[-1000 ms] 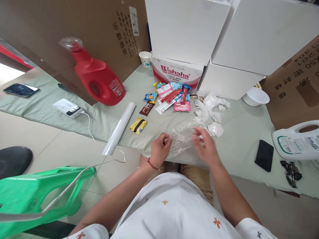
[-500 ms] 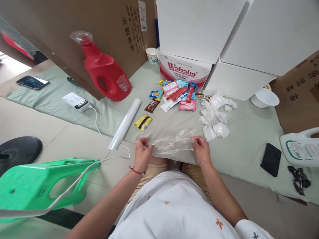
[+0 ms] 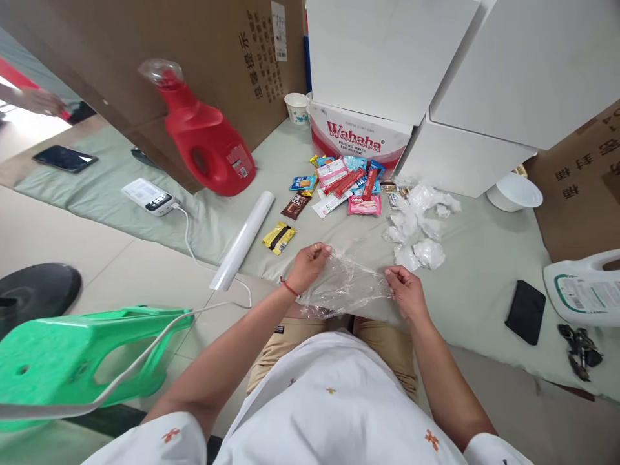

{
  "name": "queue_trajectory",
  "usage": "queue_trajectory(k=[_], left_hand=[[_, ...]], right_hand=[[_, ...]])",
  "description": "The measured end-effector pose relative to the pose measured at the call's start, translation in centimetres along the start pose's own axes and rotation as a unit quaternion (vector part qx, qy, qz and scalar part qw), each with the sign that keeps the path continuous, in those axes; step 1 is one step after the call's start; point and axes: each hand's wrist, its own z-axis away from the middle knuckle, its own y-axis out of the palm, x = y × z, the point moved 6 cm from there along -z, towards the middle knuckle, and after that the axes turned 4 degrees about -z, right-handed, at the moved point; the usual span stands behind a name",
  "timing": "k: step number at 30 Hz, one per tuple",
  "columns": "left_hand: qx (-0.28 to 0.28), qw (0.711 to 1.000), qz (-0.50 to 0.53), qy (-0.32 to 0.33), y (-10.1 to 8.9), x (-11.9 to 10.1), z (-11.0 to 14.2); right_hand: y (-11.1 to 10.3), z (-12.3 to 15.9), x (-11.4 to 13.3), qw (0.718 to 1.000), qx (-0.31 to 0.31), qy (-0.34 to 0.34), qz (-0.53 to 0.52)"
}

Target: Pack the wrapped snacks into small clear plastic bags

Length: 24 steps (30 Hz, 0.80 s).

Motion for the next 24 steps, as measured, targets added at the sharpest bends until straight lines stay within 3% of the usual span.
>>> queue_trajectory(k=[3, 6, 8, 10, 12, 14, 17, 19, 21, 24], left_hand=[[-0.084, 0.996, -0.010, -0.032, -1.8, 1.5, -0.9], [-0.147, 0.987, -0.047, -0.049, -3.3, 2.3, -1.3], [-0.162, 0.983, -0.075, -0.044, -3.8, 2.3, -1.1], [-0.161, 0.982, -0.098, -0.027, -3.7, 1.9, -0.7], [-0.153, 0.982, -0.113, -0.004, -3.2, 1.1, -0.1], [-0.145, 0.981, -0.126, 0.017, -2.4, 0.3, 0.5], [-0.138, 0.979, -0.143, 0.036, -1.5, -0.7, 1.3], [-0.137, 0.977, -0.156, 0.039, -1.4, -0.8, 1.3], [-0.141, 0.974, -0.172, 0.033, -1.7, -0.4, 1.0], [-0.150, 0.969, -0.194, 0.016, -2.9, 0.7, 0.4]], right_hand=[[-2.5, 0.7, -1.6, 0.998, -0.056, 0.014, -0.011], [-4.9, 1.8, -2.4, 0.994, -0.092, -0.001, 0.062], [-5.9, 2.5, -1.4, 0.979, -0.085, -0.052, 0.176], [-5.9, 3.0, 1.1, 0.944, -0.088, -0.140, 0.286], [-4.5, 3.2, 4.1, 0.910, -0.079, -0.230, 0.336], [-1.5, 2.5, 6.0, 0.898, -0.008, -0.283, 0.336], [4.1, 0.6, 6.1, 0.894, 0.135, -0.286, 0.316], [6.2, -0.9, 4.9, 0.908, 0.162, -0.265, 0.281], [6.4, -2.4, 3.7, 0.926, 0.142, -0.249, 0.245], [3.9, -4.9, 1.9, 0.965, 0.077, -0.177, 0.177]])
